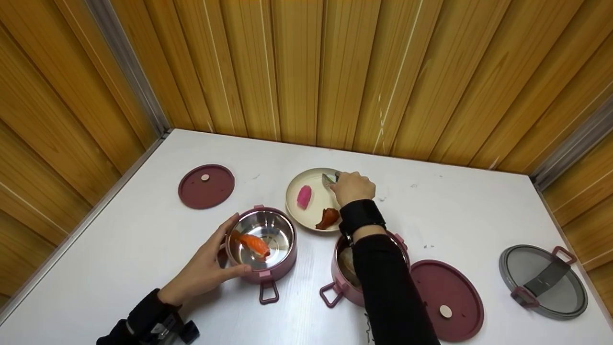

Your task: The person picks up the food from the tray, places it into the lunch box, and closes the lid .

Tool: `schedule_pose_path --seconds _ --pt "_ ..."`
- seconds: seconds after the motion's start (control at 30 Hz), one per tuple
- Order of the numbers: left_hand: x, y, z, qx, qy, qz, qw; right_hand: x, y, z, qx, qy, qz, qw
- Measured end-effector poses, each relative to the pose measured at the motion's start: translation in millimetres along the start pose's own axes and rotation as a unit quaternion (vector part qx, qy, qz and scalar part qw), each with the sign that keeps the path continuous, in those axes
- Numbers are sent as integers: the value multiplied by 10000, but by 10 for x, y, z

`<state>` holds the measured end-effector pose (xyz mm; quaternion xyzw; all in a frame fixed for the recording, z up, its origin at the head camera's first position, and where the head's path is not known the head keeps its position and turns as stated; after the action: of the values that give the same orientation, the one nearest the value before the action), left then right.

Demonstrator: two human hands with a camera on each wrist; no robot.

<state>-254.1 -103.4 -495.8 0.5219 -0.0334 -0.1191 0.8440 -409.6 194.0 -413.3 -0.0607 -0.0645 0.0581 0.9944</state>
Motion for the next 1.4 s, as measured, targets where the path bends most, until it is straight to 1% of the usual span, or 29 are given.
schedule_pose_path --seconds 0.4,0.67,0.77,0.8,0.87,0.9,0.97,1.0,1.03,1.1,1.13,1.17,1.27,1.4 --pt "-21 -5 -3 32 -19 25 10000 19 45 2 -5 179 35 9998" --pt "-26 15 2 -13 -7 -62 10000 59 65 20 16 286 56 9996" --pt "-28 18 11 -32 23 -100 9999 -25 142 -56 14 212 32 9998" --pt "-30 18 13 -40 33 -105 9999 -141 262 -165 15 322 103 9994" --pt "-34 16 15 -49 43 -117 9999 -225 338 -246 37 297 114 9995" --pt "-35 16 17 -54 45 -121 9999 -294 400 -314 80 389 150 9991" --pt "-36 17 18 -49 42 -119 9999 -307 417 -332 110 413 169 9989" --pt "-36 17 17 -48 38 -119 9999 -288 401 -318 111 435 179 9988" --pt "-37 18 16 -42 33 -117 9999 -185 299 -224 115 338 124 9993" --pt "-34 19 15 -51 25 -98 9999 -93 221 -150 86 368 137 9992" --pt "-32 19 14 -55 21 -91 9999 -4 150 -77 36 277 122 9995" --pt "-31 18 13 -62 20 -84 9999 44 121 -39 18 286 171 9994" --pt "-29 18 13 -78 24 -81 9999 135 71 28 -3 323 212 9993" --pt "-29 19 17 -73 29 -109 9999 167 82 57 24 360 212 9991"
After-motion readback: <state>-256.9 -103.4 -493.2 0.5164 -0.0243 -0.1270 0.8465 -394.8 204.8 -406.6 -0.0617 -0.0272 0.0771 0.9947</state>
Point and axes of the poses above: each hand's wrist, its own x-axis away from the middle knuckle, its own z-axis out of the back of the hand, y = z × x, the point moved 8 cm from there along -x, towards the middle knuckle, and after that the axes turned 3 degrees about z, right-handed, at the moved point
